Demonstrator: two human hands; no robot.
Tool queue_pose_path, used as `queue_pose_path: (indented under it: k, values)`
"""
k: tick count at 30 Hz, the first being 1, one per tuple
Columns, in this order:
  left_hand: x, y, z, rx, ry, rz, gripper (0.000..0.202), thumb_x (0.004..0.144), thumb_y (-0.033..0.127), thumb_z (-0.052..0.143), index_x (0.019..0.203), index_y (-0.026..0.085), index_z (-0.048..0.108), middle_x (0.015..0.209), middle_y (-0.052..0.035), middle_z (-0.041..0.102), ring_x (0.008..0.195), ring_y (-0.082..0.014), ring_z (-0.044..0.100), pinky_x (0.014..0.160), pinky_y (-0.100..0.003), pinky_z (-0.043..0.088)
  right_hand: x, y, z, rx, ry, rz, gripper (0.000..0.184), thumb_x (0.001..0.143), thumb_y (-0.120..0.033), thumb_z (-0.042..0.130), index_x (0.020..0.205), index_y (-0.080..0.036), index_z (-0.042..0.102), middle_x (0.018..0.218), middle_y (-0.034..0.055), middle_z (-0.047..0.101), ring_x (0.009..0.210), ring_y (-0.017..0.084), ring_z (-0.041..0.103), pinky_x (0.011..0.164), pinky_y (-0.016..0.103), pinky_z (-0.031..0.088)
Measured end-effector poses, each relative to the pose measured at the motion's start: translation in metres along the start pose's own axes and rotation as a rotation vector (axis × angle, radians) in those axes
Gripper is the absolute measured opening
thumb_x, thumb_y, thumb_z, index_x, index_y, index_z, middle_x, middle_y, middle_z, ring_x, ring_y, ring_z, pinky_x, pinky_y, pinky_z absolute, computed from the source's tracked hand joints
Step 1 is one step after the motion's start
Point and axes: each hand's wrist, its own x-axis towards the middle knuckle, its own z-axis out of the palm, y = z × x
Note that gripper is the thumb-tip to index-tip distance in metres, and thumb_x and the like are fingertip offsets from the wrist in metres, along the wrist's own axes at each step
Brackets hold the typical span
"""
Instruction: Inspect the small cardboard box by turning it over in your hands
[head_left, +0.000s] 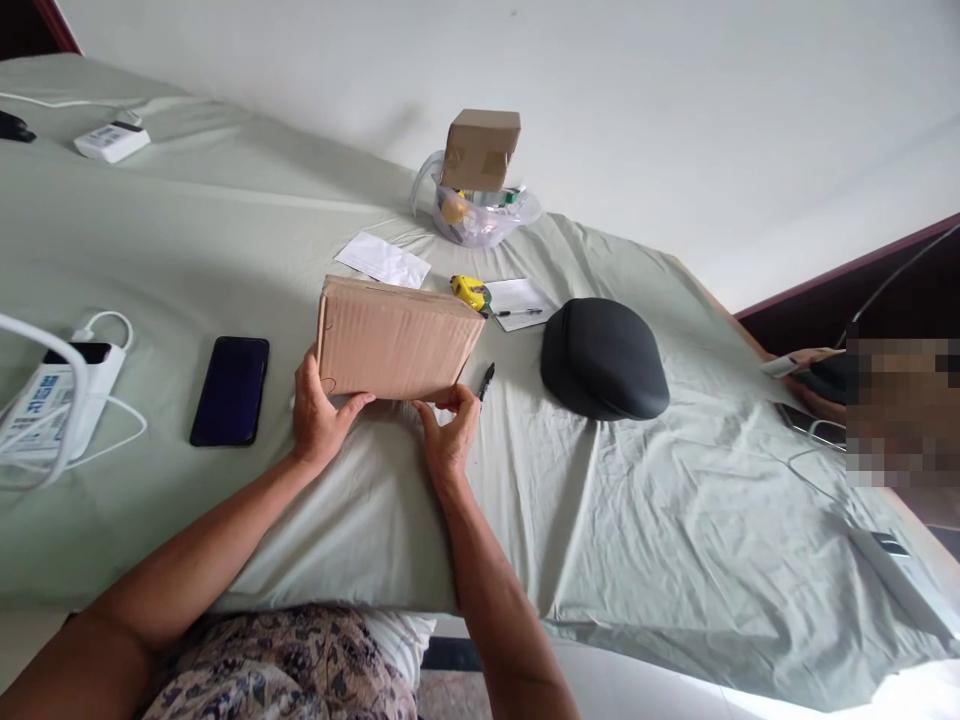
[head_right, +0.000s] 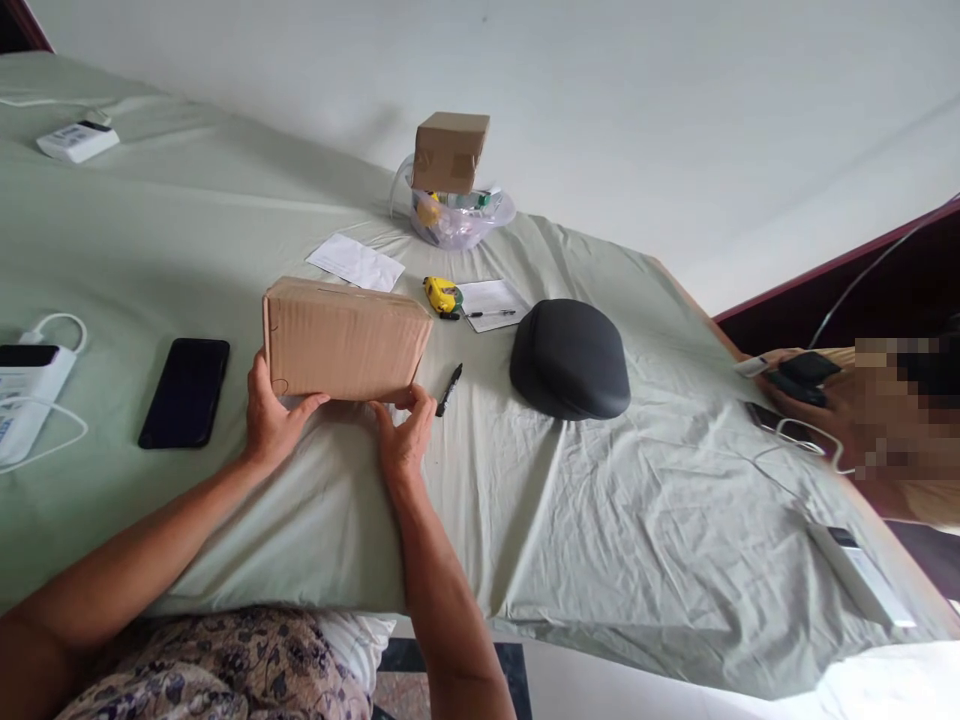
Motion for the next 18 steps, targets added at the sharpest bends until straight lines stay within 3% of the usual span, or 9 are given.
queue_pose_path:
  k: [6,11,18]
  values:
    - [-0.001,-0.004,-0.002,-0.063,0.006,-0.062,0.111,0.075,0.067,0.083,0.16,0.021,0.029,0.156,-0.0237,0.049,0.145,-0.038,0.05,0.119,-0.055,0.044,0.004,-0.001,-0.011,0.121,0.019,0.012,0.027,0.092,-0.044,0.062,0.107,-0.023,0.066,0.088,0.0011,0.06,0.081,0.016,0.06,0.082,0.037,0.052]
    - [-0.002,-0.002,-0.004,-0.102,0.005,-0.069,0.103,0.08,0.07,0.077,0.161,0.022,0.033,0.155,-0.0226,0.052,0.144,-0.0364,0.053,0.119,-0.052,0.045,0.001,-0.006,-0.012,0.191,0.106,0.084,0.029,0.097,-0.05,0.055,0.099,-0.023,0.066,0.082,0.0004,0.06,0.065,0.013,0.059,0.067,0.032,0.052]
    - [-0.004,0.002,-0.003,-0.115,-0.033,-0.067,0.098,0.083,0.065,0.076,0.162,0.025,0.033,0.159,-0.0215,0.049,0.147,-0.0357,0.051,0.122,-0.052,0.044,-0.002,-0.016,-0.012,0.251,0.093,0.186,0.033,0.095,-0.056,0.056,0.09,-0.023,0.06,0.07,-0.002,0.057,0.062,0.013,0.058,0.063,0.029,0.05]
